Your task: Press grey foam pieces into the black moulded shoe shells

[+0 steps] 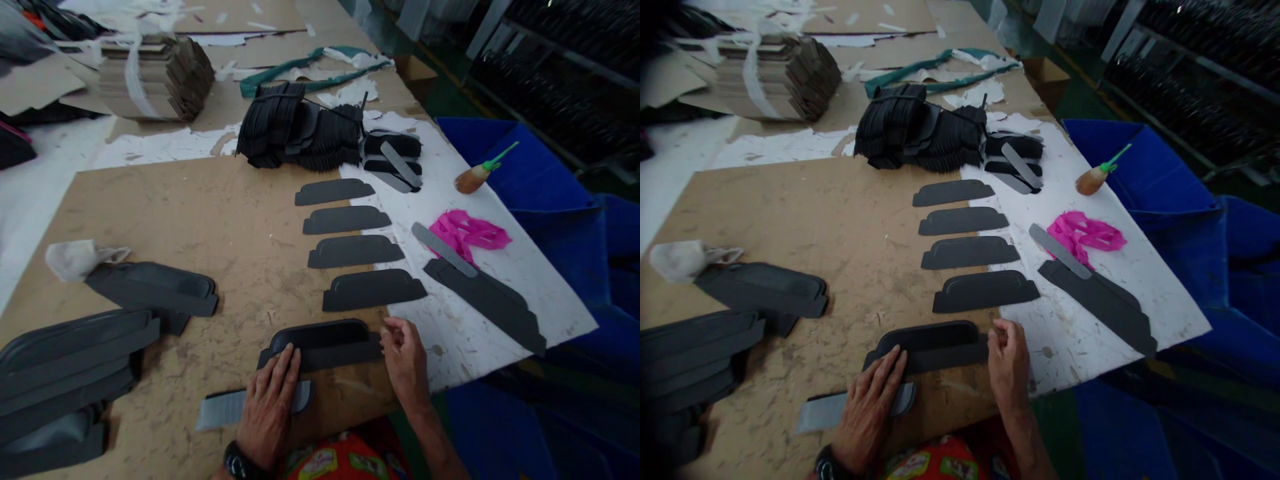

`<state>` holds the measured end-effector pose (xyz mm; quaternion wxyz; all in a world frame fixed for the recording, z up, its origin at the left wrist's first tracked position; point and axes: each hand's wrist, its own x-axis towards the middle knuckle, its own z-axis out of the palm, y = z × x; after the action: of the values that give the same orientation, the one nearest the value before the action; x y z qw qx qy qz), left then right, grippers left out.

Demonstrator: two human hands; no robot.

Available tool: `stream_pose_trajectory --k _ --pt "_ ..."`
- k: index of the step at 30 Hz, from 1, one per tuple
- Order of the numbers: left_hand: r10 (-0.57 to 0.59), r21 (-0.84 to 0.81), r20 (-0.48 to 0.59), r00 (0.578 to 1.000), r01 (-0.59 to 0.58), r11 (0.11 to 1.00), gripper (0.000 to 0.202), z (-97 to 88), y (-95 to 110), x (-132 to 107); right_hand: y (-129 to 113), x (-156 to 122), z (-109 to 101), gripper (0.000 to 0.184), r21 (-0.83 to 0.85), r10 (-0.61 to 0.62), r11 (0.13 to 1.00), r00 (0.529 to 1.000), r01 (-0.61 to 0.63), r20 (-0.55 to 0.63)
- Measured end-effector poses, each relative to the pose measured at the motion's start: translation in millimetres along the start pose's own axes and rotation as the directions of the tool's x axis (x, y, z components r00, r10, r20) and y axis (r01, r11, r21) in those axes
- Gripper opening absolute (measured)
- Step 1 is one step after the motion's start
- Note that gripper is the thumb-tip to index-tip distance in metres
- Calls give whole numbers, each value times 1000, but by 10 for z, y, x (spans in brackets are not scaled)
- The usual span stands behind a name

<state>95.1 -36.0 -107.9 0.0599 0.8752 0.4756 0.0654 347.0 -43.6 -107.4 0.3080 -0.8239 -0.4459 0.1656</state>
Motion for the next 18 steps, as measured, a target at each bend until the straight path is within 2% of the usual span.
stream_pose_trajectory --k 2,3,5,7,8,10,14,18 --pt "-1 20 7 1000 1 1000 65 -7 4 -2 -37 -79 -16 20 -9 -145 989 989 145 -37" --pt "-1 32 8 1000 1 999 65 -6 7 -9 -70 -126 0 22 -26 -255 967 966 255 -29" --pt "-10 62 18 1000 9 998 68 2 18 -25 -148 -223 78 27 -57 -480 874 876 482 45" --pt "-20 95 31 999 17 995 70 14 30 -38 -215 -305 194 30 -91 -611 777 780 623 133" --pt "-23 109 36 999 19 994 71 19 33 -40 -235 -337 253 31 -112 -640 744 751 658 164" --pt "-12 120 41 999 7 993 70 21 24 -44 -244 -382 347 30 -159 -655 712 729 684 200" --pt "50 98 69 996 -56 994 69 -23 -86 -137 -188 -418 403 32 -205 -650 691 720 694 243" --pt "40 33 57 998 -42 999 71 -88 -199 -367 -163 -432 388 34 -220 -640 690 723 690 260"
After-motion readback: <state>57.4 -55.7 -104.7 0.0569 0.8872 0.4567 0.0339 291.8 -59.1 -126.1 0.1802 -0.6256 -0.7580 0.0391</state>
